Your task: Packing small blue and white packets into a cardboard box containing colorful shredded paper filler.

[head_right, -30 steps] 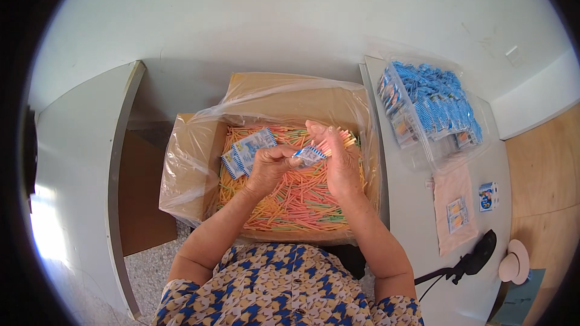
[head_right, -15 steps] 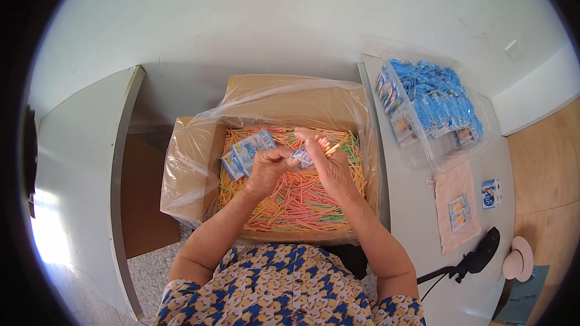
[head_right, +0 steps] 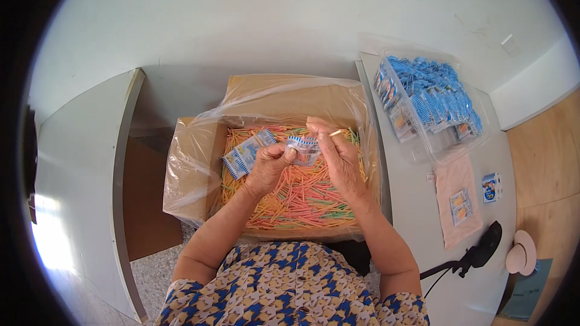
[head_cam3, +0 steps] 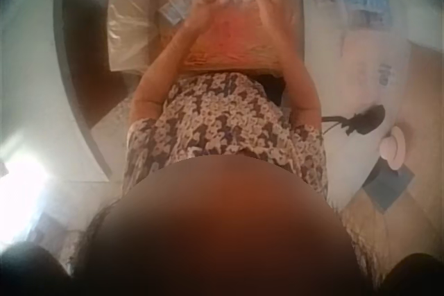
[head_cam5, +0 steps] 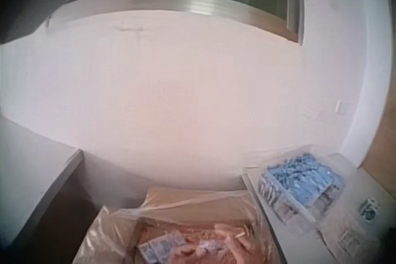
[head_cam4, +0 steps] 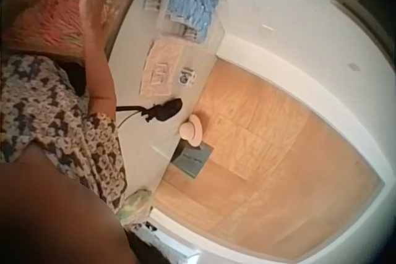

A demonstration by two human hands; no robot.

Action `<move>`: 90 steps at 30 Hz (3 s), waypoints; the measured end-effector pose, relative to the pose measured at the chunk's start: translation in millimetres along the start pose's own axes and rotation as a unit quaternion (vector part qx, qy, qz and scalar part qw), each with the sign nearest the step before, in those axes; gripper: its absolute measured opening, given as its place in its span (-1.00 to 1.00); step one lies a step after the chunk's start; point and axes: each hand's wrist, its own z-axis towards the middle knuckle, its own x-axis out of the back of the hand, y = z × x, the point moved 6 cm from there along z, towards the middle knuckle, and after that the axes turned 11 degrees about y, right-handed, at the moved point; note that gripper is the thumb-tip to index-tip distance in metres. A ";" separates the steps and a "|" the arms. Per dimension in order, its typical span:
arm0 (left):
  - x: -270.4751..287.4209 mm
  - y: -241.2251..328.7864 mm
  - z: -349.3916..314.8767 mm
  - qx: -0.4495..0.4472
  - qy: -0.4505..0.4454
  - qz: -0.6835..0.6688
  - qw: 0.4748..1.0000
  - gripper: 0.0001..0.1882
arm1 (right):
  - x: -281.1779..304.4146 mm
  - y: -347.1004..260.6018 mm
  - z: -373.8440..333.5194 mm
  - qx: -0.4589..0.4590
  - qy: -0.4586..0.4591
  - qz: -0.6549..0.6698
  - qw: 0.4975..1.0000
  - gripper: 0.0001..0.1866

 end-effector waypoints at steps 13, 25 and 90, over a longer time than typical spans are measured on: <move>22.3 26.3 10.2 -0.077 0.069 -0.051 0.993 -0.82 | 8.2 51.9 -15.8 -0.066 -0.017 -0.202 0.977 -0.75; 31.1 37.4 13.5 -0.102 0.067 -0.089 0.989 -0.80 | -54.7 96.2 -24.2 0.020 -0.139 -0.463 0.875 -0.68; -9.0 6.9 -3.4 0.063 -0.058 0.105 0.991 -0.77 | 5.9 -6.7 0.6 0.040 0.040 -0.093 0.994 -0.65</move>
